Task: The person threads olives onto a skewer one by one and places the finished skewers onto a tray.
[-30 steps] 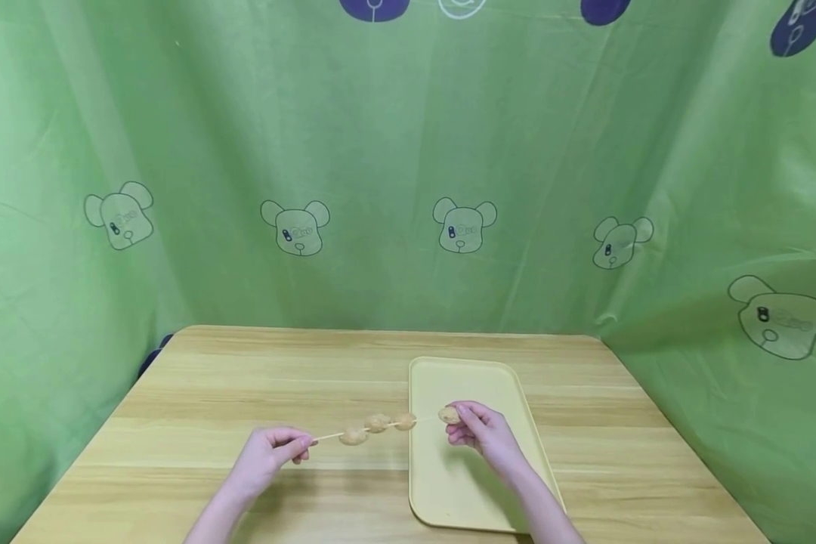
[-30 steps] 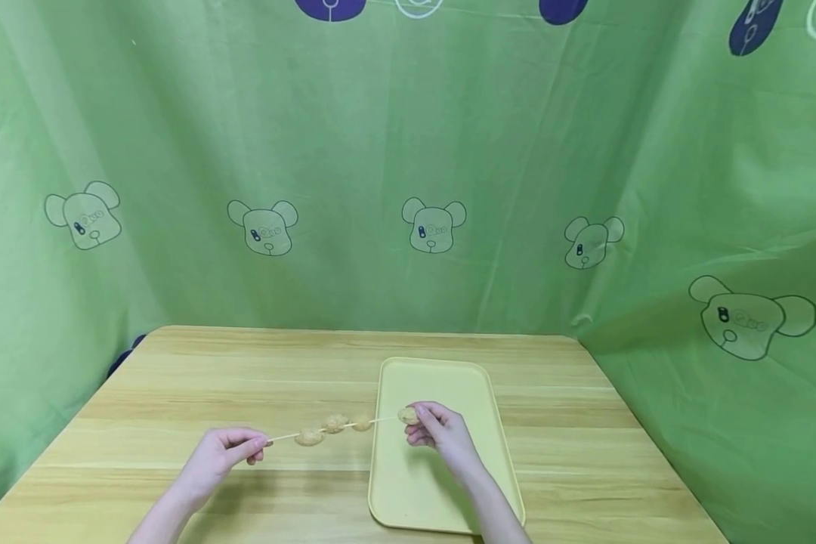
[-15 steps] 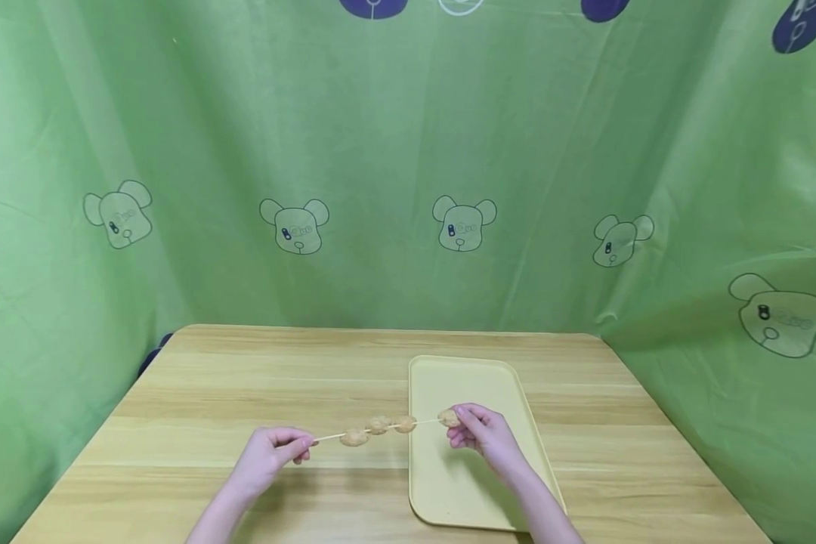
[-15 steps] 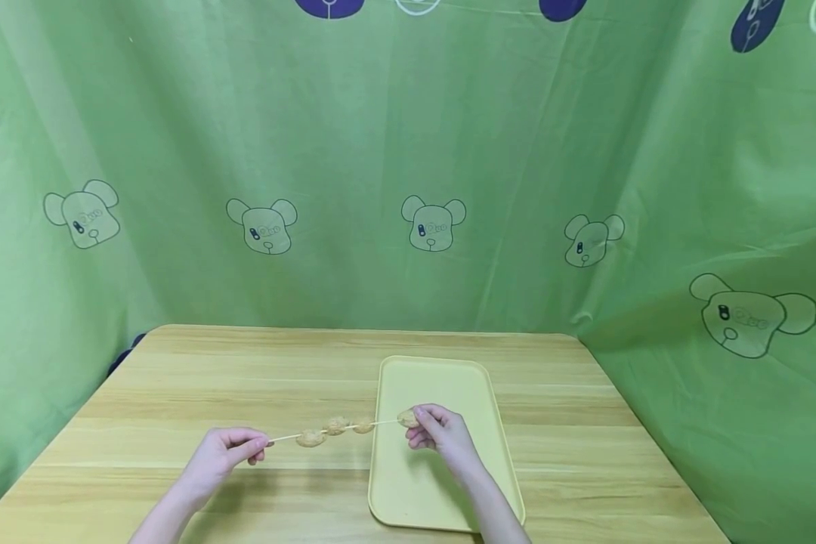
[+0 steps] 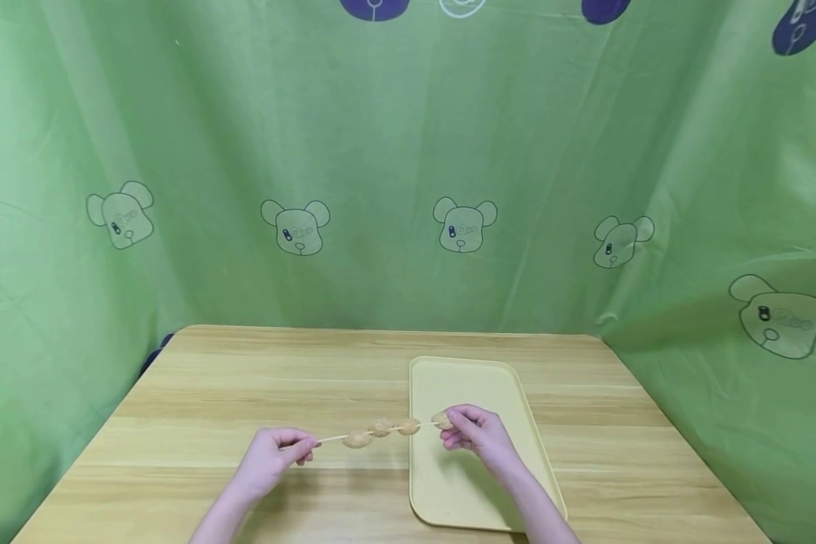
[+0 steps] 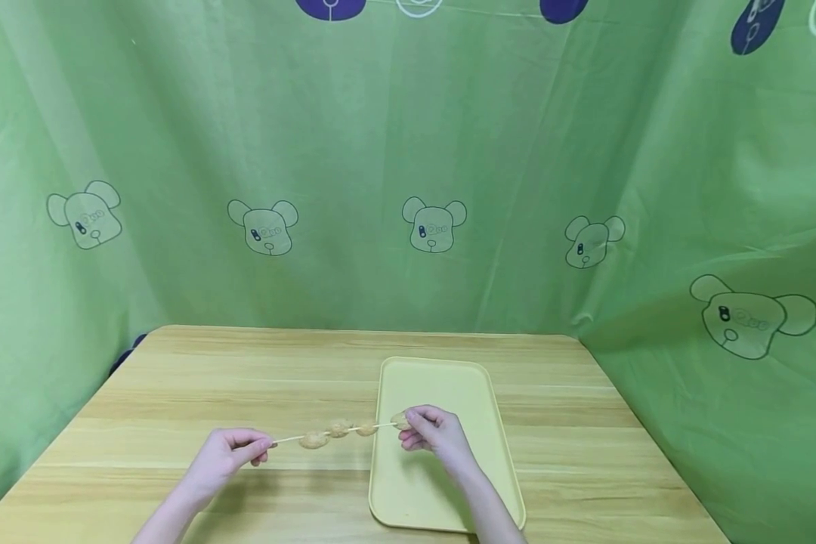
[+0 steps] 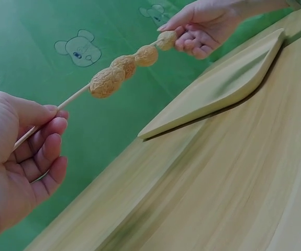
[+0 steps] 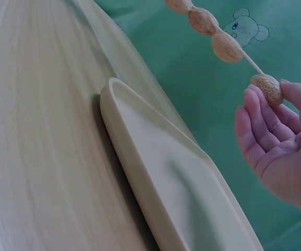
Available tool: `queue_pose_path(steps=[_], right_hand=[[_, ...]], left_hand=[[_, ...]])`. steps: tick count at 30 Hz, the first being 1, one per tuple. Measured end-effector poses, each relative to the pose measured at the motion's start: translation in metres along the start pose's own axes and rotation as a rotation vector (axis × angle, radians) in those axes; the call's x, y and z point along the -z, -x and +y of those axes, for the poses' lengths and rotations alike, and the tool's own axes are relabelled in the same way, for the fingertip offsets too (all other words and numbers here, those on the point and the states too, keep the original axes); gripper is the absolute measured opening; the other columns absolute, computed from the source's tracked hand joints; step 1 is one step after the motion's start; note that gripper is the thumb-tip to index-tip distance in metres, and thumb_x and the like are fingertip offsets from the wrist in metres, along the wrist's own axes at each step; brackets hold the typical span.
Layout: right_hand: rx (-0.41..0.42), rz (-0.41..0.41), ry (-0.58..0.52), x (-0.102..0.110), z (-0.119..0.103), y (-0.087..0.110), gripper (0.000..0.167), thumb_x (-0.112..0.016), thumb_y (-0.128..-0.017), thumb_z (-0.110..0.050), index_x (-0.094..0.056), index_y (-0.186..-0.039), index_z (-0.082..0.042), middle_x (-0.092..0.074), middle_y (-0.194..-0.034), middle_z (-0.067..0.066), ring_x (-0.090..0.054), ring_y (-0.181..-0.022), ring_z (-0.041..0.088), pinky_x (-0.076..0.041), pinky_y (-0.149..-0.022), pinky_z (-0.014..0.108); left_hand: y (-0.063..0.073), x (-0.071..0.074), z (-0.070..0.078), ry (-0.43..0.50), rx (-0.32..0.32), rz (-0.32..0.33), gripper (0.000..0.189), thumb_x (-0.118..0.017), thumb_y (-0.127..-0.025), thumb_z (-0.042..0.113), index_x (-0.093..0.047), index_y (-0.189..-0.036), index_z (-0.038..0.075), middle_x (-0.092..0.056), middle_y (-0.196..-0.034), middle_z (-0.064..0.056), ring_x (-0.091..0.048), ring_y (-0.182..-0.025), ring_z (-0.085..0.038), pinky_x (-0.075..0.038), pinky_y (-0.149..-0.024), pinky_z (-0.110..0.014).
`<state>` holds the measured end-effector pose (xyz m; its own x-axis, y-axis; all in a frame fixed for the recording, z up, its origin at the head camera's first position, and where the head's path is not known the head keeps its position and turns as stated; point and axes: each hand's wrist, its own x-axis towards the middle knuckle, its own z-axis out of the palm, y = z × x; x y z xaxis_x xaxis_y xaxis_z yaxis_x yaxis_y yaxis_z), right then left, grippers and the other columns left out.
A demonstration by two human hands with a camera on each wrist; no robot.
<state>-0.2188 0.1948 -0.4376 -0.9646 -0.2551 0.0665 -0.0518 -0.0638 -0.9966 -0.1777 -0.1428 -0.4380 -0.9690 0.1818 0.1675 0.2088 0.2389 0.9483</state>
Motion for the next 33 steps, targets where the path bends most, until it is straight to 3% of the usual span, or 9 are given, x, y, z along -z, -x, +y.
queue_pose_path(steps=[8,16,25,33], right_hand=[[0.009,0.006,-0.002,-0.004,-0.002,0.000,0.032,-0.054,-0.094,-0.014,-0.054,-0.105,0.016,-0.066,-0.076,0.006,-0.064,-0.066,0.013,-0.054,-0.068,0.029],[0.095,-0.043,-0.063,-0.006,0.001,0.003,0.035,-0.055,-0.091,-0.004,-0.045,-0.113,0.022,-0.066,-0.085,0.002,-0.063,-0.076,0.011,-0.053,-0.074,0.028],[0.163,0.174,-0.139,-0.024,0.004,0.005,0.025,-0.058,-0.085,0.006,-0.051,-0.104,0.020,-0.064,-0.078,0.006,-0.060,-0.067,0.010,-0.052,-0.064,0.022],[0.185,0.198,-0.121,-0.032,0.003,0.006,0.026,-0.057,-0.083,0.008,-0.049,-0.102,0.023,-0.061,-0.073,0.005,-0.058,-0.064,0.010,-0.052,-0.062,0.021]], left_hand=[[0.000,-0.003,0.001,0.022,0.010,0.007,0.017,-0.063,-0.085,0.007,-0.067,-0.090,-0.009,-0.064,-0.072,-0.012,-0.056,-0.066,-0.009,-0.046,-0.068,-0.025],[0.000,-0.004,-0.001,0.044,0.022,0.011,0.018,-0.063,-0.085,0.007,-0.066,-0.091,-0.010,-0.064,-0.071,-0.010,-0.057,-0.066,-0.012,-0.046,-0.070,-0.026],[-0.001,-0.006,0.000,0.075,0.024,0.011,0.019,-0.063,-0.084,0.005,-0.065,-0.091,-0.012,-0.064,-0.070,-0.010,-0.058,-0.065,-0.012,-0.047,-0.069,-0.025],[-0.001,-0.008,0.000,0.093,-0.004,-0.007,0.018,-0.062,-0.084,0.003,-0.064,-0.090,-0.014,-0.063,-0.069,-0.008,-0.058,-0.064,-0.013,-0.047,-0.068,-0.025]])
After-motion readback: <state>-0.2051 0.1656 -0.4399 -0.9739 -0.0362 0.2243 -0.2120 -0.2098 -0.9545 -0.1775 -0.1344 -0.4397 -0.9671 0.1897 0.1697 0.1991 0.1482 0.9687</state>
